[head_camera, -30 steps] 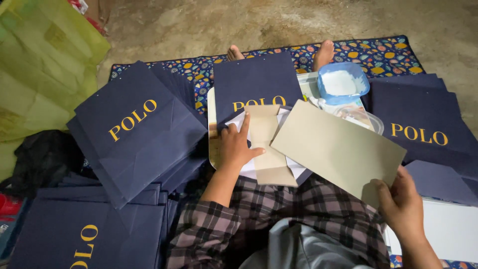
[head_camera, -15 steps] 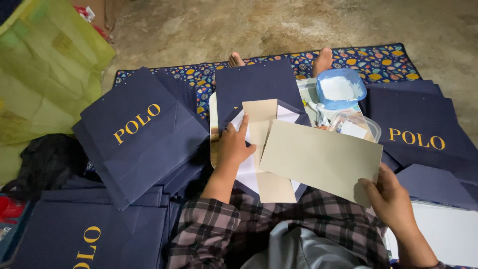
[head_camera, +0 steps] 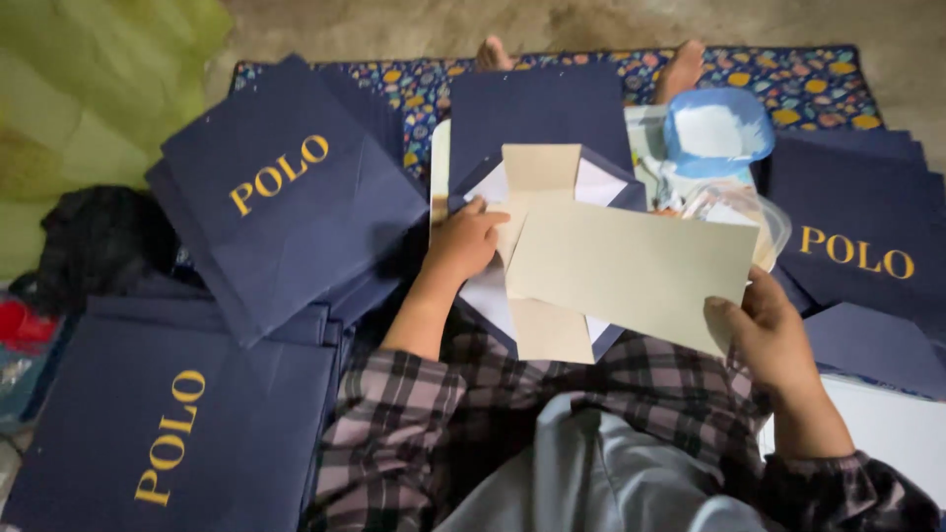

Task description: The person sits on a mat and assembles a stack of dark blue envelopes with gold lettering. They open each envelope, apply white glue from a container using a small stick to the inner flaps, and then close the envelope. The process is repeated for multiple envelopes.

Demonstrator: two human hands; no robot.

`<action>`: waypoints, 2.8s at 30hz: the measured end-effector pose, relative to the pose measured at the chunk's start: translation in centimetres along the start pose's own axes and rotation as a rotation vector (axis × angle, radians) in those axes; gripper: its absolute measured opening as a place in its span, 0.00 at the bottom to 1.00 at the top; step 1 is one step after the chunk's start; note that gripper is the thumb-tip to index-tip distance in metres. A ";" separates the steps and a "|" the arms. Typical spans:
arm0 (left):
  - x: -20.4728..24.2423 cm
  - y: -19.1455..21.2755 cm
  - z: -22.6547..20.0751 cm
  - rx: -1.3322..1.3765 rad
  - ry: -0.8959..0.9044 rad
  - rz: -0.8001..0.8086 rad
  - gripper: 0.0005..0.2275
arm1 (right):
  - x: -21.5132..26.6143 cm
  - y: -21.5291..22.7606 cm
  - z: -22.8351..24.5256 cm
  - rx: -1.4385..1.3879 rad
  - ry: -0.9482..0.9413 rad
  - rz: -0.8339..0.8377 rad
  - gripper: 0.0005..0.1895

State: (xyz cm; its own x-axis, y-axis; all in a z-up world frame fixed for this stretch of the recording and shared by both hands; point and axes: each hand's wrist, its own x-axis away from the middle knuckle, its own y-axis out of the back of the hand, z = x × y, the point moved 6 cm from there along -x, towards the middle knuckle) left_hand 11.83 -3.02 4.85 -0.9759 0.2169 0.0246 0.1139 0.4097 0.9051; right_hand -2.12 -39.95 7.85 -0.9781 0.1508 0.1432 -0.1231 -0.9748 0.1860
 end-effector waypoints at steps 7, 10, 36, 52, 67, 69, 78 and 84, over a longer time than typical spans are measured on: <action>1.3 0.1 0.0 -0.060 -0.033 -0.134 0.29 | -1.2 0.0 -1.7 -0.040 0.010 0.035 0.29; 1.8 -1.1 1.4 0.129 -0.057 -0.181 0.35 | -1.1 -0.3 -1.4 -0.125 0.007 0.057 0.29; 4.9 -0.1 4.3 1.563 0.076 -0.322 0.28 | -7.2 -8.8 3.1 -0.031 -0.087 0.292 0.32; 4.9 0.4 2.0 1.121 0.084 -0.312 0.29 | -9.3 -9.2 1.4 0.088 -0.040 0.262 0.29; 5.2 0.1 0.8 0.874 -0.020 -0.371 0.29 | -8.6 -9.9 1.9 0.092 -0.064 0.178 0.28; 4.8 -1.2 1.1 0.806 -0.051 -0.400 0.29 | -8.6 -9.9 1.5 0.067 -0.080 0.165 0.28; 3.5 -3.0 -1.3 0.264 -0.062 -0.359 0.33 | -8.7 -9.9 -0.1 -0.177 -0.188 0.132 0.20; 3.3 -3.6 -1.7 0.036 -0.113 -0.570 0.35 | -11.2 -8.6 -12.4 -0.124 0.017 0.313 0.24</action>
State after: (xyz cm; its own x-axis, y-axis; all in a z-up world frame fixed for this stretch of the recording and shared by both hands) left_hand 7.87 -5.26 2.37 -0.8594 0.0455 -0.5093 -0.4155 0.5185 0.7473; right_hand 7.83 -35.31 -7.37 -0.9742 -0.1612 0.1583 0.1656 -0.9861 0.0152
